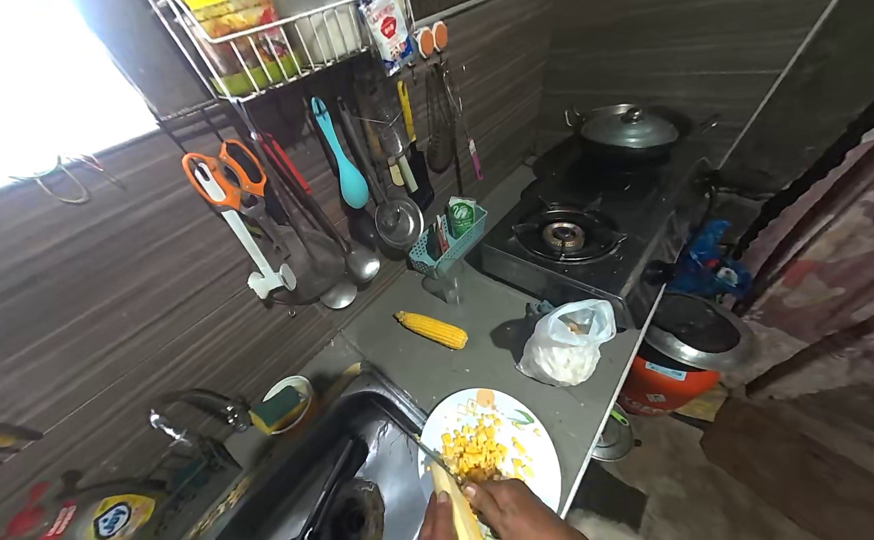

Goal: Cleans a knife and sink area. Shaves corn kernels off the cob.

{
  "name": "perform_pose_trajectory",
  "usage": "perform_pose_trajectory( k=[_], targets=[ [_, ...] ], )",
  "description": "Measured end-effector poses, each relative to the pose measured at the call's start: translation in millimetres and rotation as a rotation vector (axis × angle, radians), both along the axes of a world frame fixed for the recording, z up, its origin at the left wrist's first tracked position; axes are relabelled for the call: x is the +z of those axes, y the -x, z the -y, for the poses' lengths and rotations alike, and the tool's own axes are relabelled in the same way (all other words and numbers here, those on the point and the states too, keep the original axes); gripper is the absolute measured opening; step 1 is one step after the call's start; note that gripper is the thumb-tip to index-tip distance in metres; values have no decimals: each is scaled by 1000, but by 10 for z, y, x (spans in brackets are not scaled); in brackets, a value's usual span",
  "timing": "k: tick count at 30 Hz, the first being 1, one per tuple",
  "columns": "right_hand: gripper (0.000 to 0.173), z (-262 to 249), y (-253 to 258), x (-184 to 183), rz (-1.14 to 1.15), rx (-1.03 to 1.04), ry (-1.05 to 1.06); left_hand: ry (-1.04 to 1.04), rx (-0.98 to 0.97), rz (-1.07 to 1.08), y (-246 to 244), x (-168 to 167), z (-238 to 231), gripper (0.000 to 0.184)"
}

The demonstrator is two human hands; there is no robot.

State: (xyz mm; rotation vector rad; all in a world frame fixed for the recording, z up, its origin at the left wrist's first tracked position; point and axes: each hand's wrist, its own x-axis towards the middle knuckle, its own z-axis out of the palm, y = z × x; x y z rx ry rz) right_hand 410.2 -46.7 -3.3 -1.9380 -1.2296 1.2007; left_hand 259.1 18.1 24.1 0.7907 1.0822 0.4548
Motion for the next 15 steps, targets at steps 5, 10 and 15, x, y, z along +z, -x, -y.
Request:
perform_pose_trajectory(
  k=[5,10,15],
  targets=[
    [72,71,51,70,64,19,50,-12,30,-92,0,-36,-111,42],
    [73,149,5,30,109,-19,61,12,-26,-50,-7,43,-108,42],
    [68,126,-88,102,-81,-147,91,-92,-4,-47,-20,178,-77,45]
  ],
)
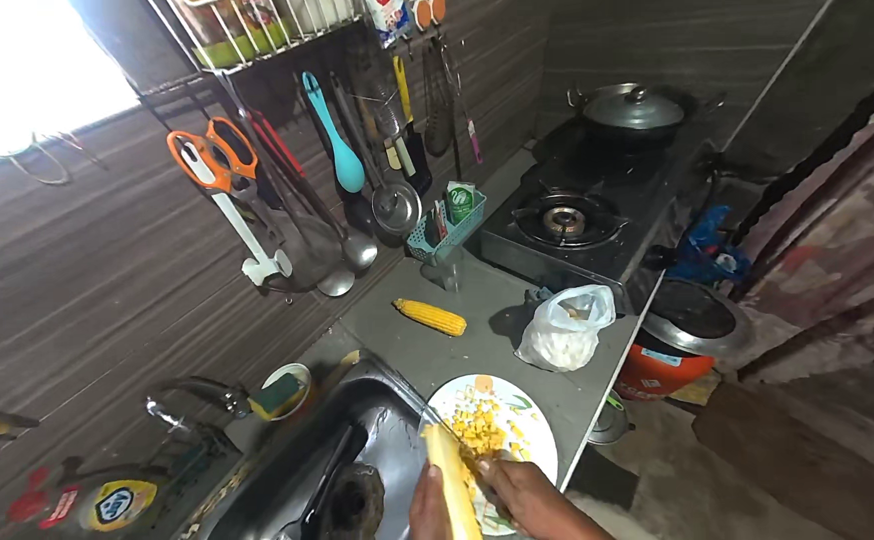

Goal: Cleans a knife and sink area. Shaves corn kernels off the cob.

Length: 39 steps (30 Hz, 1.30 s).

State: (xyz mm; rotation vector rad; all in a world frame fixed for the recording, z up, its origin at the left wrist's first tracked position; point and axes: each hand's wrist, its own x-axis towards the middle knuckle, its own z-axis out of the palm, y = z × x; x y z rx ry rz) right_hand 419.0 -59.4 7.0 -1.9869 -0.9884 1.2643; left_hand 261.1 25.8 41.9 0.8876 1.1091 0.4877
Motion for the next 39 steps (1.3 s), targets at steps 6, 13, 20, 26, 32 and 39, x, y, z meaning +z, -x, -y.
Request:
perform_pose_trajectory(
  k=[6,13,20,26,32,39],
  targets=[
    [70,102,32,-52,35,-12,2,127,1,162,112,-110,-189,52],
    [64,259,139,94,156,-8,-123,126,14,70,-154,-227,-479,46],
    [56,490,229,331,215,-6,-243,-39,-13,96,-428,-320,-701,47],
    [53,638,254,372,259,31,-266,97,20,292,-664,-340,-876,44],
    [57,685,236,332,289,14,-247,93,13,262,-740,-347,-850,43],
    [64,584,223,226,325,29,-160,57,13,237,-636,-357,-613,40]
  ],
)
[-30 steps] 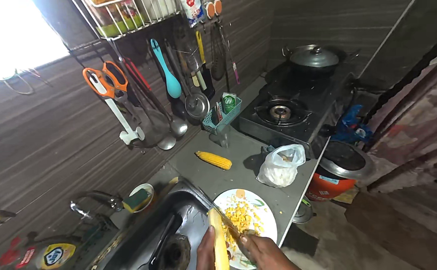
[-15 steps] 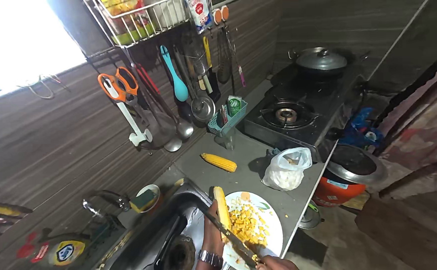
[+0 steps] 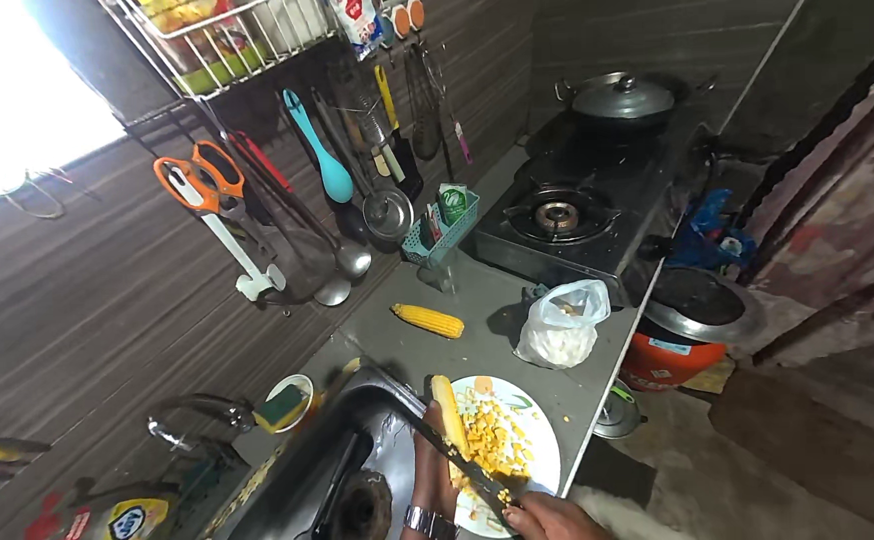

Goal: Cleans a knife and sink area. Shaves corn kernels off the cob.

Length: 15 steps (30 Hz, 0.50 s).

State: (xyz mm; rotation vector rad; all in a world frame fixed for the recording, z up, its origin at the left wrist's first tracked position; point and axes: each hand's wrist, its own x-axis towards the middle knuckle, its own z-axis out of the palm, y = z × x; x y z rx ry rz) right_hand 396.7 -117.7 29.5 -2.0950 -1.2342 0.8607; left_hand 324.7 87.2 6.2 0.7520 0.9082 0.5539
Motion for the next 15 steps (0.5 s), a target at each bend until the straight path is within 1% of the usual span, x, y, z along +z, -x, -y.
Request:
perform_pose_trajectory(
  k=[3,4,7,9,12,15],
  targets=[
    [65,-80,10,-50,16,21,10,-10,44,16,65,-42,14,39],
    [66,-123,8,-73,15,24,24,-33,52,-17,78,-44,26,39],
    [69,-288,-33,-147,-20,31,75,-114,15,-214,88,8,180,42],
    [71,-349,-61,-201,-35,44,81,-142,28,-265,77,-31,201,42],
    [70,-314,-52,-163,-61,51,88,-168,93,-228,82,8,103,36],
    [70,-289,-34,-220,-56,67,92,-153,124,-219,131,23,13,36]
  ],
)
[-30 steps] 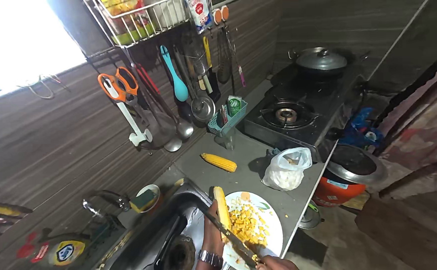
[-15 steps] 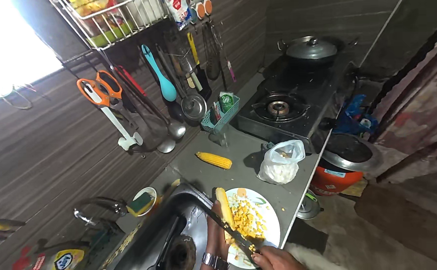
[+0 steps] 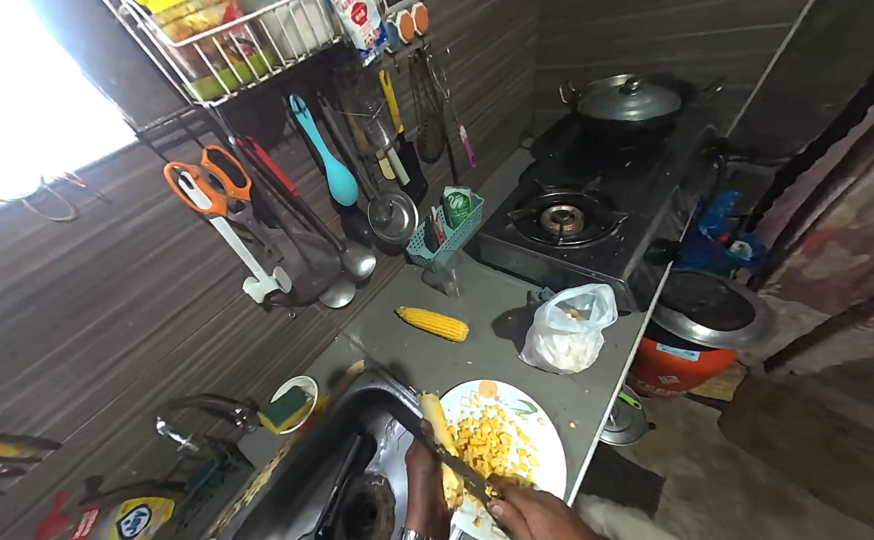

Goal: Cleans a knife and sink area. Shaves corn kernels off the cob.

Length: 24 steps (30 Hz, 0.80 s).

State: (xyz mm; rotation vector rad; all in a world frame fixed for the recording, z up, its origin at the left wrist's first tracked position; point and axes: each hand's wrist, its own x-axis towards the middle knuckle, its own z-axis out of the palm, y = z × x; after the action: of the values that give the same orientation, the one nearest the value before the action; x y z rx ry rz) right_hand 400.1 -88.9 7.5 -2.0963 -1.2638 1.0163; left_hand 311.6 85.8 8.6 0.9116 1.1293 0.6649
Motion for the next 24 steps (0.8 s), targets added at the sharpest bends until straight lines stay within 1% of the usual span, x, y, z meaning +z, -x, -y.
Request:
perform_pose_trajectory(
  k=[3,6,8,11,13,16,19,24],
  targets=[
    [72,-78,-18,-68,31,16,-22,-5,-3,-41,20,10,61,35],
    [75,-174,-49,-3,9,41,29,-27,-28,-107,43,99,145,34],
    [75,-164,-25,44,5,37,47,-42,-14,-85,76,78,105,32],
    [75,-80,32,30,63,27,45,-43,2,-55,140,77,48,33],
    [76,-99,4,17,63,46,82,-33,-16,-69,159,88,103,35],
    [77,-215,-87,-52,36,53,97,12,-107,-111,179,110,286,38],
    [76,-241,-70,-82,12,33,61,42,-103,-128,192,89,288,38],
    [78,-199,-16,-67,13,46,93,53,-84,-111,237,58,286,38]
  ],
)
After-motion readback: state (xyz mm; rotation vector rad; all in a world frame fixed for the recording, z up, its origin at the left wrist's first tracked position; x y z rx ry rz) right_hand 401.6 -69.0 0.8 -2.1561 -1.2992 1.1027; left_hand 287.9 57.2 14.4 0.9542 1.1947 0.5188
